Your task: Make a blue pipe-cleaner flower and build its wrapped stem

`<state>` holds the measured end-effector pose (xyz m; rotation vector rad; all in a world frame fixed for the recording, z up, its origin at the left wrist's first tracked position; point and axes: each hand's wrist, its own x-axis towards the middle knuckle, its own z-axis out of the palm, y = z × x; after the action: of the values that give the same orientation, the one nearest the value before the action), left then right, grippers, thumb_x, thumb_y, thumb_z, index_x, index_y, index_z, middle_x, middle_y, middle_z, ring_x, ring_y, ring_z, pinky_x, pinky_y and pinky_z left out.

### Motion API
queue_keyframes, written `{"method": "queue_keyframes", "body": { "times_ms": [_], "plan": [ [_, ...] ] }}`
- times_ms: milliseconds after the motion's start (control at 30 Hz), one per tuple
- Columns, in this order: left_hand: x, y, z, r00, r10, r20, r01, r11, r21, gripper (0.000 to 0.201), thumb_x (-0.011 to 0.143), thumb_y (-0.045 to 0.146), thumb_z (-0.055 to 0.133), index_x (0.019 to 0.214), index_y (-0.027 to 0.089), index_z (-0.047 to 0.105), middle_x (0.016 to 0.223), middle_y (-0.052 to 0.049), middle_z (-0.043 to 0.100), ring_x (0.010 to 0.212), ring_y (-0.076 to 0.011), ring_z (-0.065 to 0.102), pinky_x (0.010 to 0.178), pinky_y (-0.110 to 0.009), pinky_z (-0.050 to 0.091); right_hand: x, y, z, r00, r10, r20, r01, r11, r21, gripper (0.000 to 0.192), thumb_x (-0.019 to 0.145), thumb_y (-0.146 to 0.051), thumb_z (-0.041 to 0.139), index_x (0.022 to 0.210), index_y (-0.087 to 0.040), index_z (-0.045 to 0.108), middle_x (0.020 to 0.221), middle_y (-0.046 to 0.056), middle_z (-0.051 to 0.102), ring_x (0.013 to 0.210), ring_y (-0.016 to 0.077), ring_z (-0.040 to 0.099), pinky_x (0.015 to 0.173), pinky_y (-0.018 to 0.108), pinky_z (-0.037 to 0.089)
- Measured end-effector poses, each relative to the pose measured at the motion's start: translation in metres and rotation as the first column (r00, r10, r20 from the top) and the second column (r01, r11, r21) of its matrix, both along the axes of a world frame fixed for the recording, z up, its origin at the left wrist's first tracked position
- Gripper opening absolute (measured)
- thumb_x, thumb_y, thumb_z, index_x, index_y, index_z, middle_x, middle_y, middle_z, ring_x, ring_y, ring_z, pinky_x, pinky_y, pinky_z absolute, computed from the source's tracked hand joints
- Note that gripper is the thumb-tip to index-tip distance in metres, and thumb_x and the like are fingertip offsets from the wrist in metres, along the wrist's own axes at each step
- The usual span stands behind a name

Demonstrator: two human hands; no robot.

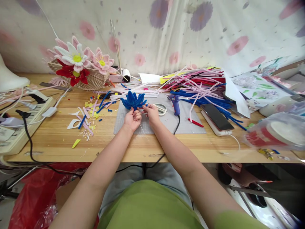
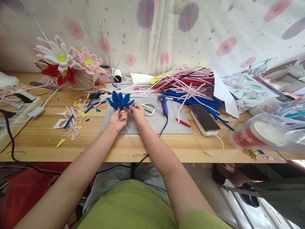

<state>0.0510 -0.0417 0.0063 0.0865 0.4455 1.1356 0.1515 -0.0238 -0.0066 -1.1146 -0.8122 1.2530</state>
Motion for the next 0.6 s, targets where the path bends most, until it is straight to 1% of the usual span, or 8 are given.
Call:
{"method": "queue_keyframes", "body": {
  "times_ms": [100,200,300,367,467,533,600],
  "plan": [
    [-0.001,0.000,-0.001,1.000,-0.008,-0.014,0.008,1.000,-0.004,0.027,0.091,0.028,0.035,0.072,0.014,0.049,0.048,0.006,0.021,0.035,-0.0032,0.020,0.029,-0.011,0.019,0.000,0.001,0.000,0.999,0.019,-0.048,-0.023,0.996,-0.081,0.030,0.058,-0.025,0.065,0.055,-0.018,0.036,0.053,-0.003,0.058,0.044,0.0058,0.048,0.035,0.015,0.023],
    [-0.001,-0.002,-0.002,0.999,-0.041,-0.007,0.041,0.999,0.010,0.023,0.090,0.025,0.037,0.075,0.014,0.051,0.049,0.006,0.023,0.037,-0.0034,0.022,0.030,-0.011,0.021,0.003,0.002,0.001,0.994,0.040,-0.102,-0.052,0.992,-0.118,0.028,0.057,-0.021,0.064,0.056,-0.019,0.036,0.053,-0.003,0.057,0.044,0.0061,0.048,0.035,0.015,0.023],
    [-0.002,-0.006,0.001,0.999,-0.048,0.023,0.047,0.998,0.046,0.020,0.090,0.021,0.038,0.079,0.013,0.053,0.049,0.005,0.026,0.038,-0.0035,0.025,0.031,-0.010,0.023,0.005,0.003,0.001,0.984,0.108,-0.142,-0.130,0.980,-0.150,0.025,0.056,-0.019,0.065,0.057,-0.018,0.040,0.051,-0.004,0.054,0.044,0.0061,0.047,0.035,0.015,0.024],
    [-0.002,-0.009,0.005,0.998,-0.043,0.035,0.040,0.997,0.069,0.019,0.089,0.019,0.039,0.082,0.013,0.055,0.049,0.005,0.028,0.039,-0.0037,0.027,0.031,-0.010,0.025,0.005,0.003,0.002,0.975,0.150,-0.166,-0.176,0.972,-0.158,0.023,0.056,-0.018,0.065,0.058,-0.018,0.042,0.048,-0.006,0.051,0.042,0.0056,0.044,0.035,0.016,0.023],
    [-0.001,-0.012,0.008,0.999,-0.036,0.004,0.035,0.997,0.070,0.016,0.088,0.016,0.041,0.088,0.016,0.057,0.049,0.005,0.029,0.039,-0.0046,0.027,0.031,-0.011,0.024,0.001,0.002,0.003,0.965,0.167,-0.201,-0.199,0.969,-0.148,0.022,0.058,-0.016,0.063,0.057,-0.018,0.041,0.045,-0.008,0.044,0.040,0.0048,0.039,0.036,0.017,0.023],
    [0.000,-0.014,0.008,1.000,-0.016,-0.024,0.017,0.998,0.068,0.017,0.087,0.015,0.043,0.092,0.018,0.058,0.048,0.005,0.029,0.039,-0.0052,0.027,0.031,-0.013,0.024,-0.001,0.002,0.003,0.953,0.186,-0.237,-0.224,0.964,-0.143,0.021,0.061,-0.015,0.061,0.056,-0.018,0.041,0.044,-0.008,0.042,0.038,0.0046,0.035,0.036,0.018,0.023],
    [0.000,-0.015,0.007,0.999,0.006,-0.037,-0.003,0.997,0.077,0.018,0.086,0.015,0.044,0.096,0.020,0.058,0.048,0.005,0.030,0.039,-0.0058,0.027,0.031,-0.013,0.024,-0.002,0.003,0.003,0.940,0.227,-0.256,-0.274,0.948,-0.164,0.020,0.063,-0.017,0.060,0.055,-0.018,0.042,0.043,-0.008,0.041,0.037,0.0048,0.033,0.037,0.019,0.024]
  ]
}}
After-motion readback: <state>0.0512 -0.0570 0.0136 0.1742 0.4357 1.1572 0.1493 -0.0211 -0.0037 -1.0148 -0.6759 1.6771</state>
